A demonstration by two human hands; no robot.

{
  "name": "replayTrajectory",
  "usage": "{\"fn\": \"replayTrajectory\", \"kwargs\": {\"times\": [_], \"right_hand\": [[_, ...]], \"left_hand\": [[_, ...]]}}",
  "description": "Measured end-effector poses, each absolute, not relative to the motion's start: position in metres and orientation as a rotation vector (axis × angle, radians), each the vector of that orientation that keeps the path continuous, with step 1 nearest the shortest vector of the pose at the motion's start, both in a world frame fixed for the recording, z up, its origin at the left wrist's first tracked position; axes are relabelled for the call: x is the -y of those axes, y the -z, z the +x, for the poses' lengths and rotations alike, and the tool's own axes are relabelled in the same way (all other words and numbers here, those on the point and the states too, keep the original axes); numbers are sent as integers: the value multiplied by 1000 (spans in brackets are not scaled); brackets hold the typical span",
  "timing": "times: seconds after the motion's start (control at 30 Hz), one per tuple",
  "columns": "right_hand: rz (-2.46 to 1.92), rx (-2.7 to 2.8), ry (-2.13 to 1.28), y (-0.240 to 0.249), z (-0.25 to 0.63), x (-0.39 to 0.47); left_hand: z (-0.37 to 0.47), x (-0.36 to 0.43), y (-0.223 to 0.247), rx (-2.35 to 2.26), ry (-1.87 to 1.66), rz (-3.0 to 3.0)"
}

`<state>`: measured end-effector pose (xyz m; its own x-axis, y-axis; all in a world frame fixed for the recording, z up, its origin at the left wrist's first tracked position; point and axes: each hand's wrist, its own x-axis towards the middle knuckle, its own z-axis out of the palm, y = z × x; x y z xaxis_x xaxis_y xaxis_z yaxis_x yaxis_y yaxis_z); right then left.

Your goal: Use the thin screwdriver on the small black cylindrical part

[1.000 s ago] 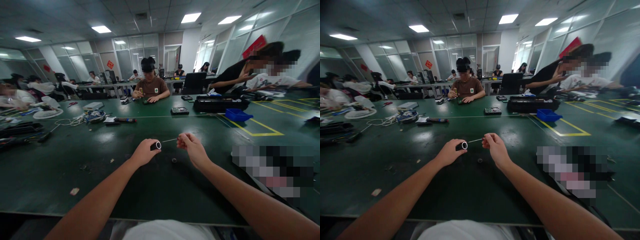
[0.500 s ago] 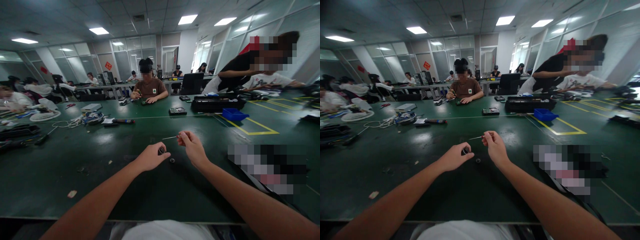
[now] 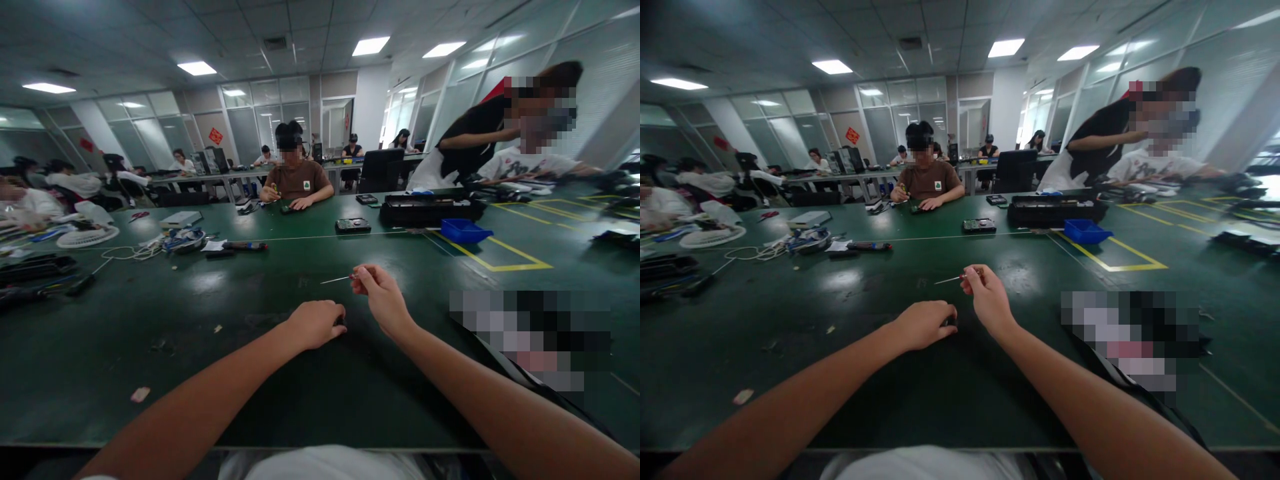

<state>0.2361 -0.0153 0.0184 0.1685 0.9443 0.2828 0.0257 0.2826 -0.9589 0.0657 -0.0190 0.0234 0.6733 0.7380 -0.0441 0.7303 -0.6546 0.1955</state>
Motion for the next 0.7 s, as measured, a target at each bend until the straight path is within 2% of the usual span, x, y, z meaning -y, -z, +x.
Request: {"fn": "replayTrajectory", "kwargs": {"times": [0.27,0.47,0.7], "right_hand": [[-1104,1255,-863,-20,238,18],[-1109,1264,-864,-22,238,19],[-1116,1264,-858,-24,236,21]], "left_hand": [[40,1,-21,-1263,-226,2576],[0,-14,-30,-1320,-550,2377],[-72,-29,-28,-1409,-814,1672]]}}
